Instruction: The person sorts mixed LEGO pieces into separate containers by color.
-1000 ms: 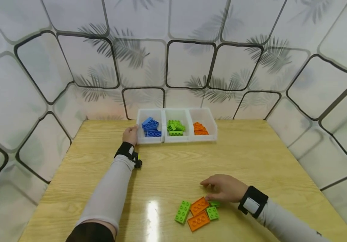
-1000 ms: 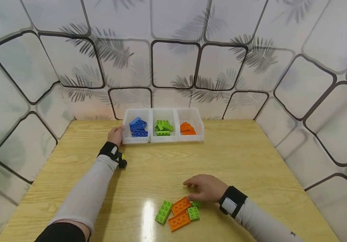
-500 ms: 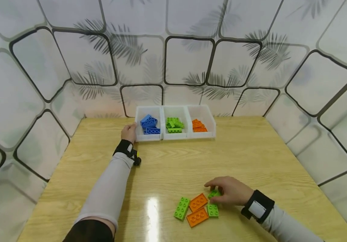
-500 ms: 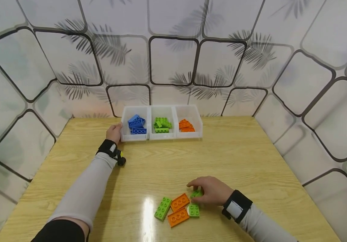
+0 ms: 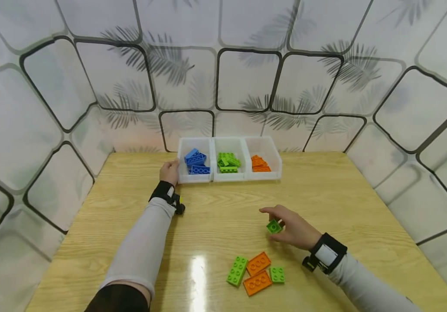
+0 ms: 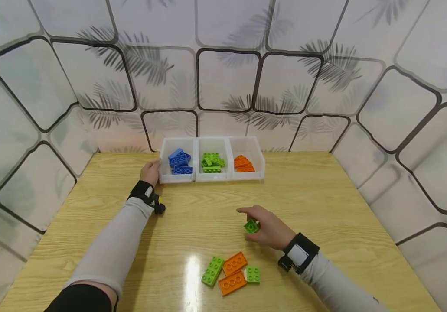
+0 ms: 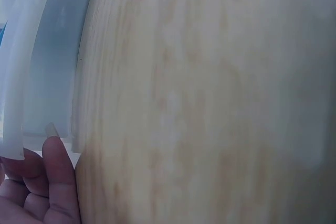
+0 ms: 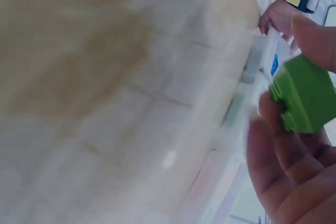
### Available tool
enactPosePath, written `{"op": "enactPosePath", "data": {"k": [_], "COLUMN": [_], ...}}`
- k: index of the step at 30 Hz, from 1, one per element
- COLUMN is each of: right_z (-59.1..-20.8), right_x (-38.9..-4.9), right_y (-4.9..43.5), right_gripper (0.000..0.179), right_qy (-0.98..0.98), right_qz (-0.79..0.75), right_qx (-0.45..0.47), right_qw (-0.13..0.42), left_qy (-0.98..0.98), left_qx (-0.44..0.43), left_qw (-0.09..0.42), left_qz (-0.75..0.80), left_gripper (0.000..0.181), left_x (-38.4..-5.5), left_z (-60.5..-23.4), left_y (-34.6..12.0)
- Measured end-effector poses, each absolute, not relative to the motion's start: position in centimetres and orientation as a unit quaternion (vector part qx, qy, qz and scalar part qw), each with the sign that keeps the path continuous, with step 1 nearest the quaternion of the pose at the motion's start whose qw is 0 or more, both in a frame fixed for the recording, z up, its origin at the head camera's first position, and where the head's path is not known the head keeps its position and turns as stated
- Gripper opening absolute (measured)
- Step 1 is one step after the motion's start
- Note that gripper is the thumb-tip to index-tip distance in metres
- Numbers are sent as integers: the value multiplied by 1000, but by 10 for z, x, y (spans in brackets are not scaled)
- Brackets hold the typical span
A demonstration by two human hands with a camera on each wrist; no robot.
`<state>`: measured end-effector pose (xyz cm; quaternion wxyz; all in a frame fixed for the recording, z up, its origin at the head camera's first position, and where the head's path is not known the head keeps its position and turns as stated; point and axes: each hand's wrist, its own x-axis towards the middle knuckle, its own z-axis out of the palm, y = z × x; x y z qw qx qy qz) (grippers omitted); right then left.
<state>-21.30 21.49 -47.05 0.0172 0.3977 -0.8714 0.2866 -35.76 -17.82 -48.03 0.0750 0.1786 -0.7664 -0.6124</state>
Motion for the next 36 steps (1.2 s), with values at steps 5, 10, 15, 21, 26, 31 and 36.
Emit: {"op": "enactPosePath", "data": {"k": [5,10,15,21,26,31,36], "right_z": [-466,-464,-463,-463,-464,-460,-455], "right_x": [-226,-238,-252,-275,-299,-322,-343], "right_y": [207,198,185,168,156,141,124], "right_gripper": [72,57,35,39,40,17,20], "right_qy": [-866,-861,-863,-843,-828,-847,-887], "right_qz": [306,297,288,312,339,328,246], "right_qx": [394,408,403,423,431,399,363], "right_qw": [27,65,99,115,120,124,145], "left_qy": [-767,-759,-758,-757,-759,-760,-754], "left_qx": [178,178,180,179,181,186,191], "left_qw": [75,74,84,84,85,89,87], "left_qz": [-612,-622,-621,-623,-620,-616,-622], "left_gripper": [52,53,50,50,50,50,49], "left_x": [-356,-356,-353,-351,-352,-353,-353], "left_z": [-479,-481,-479,-477,-478,-479,-480], "left_y": [-177,-177,-177,-177,-177,-176,-177]}}
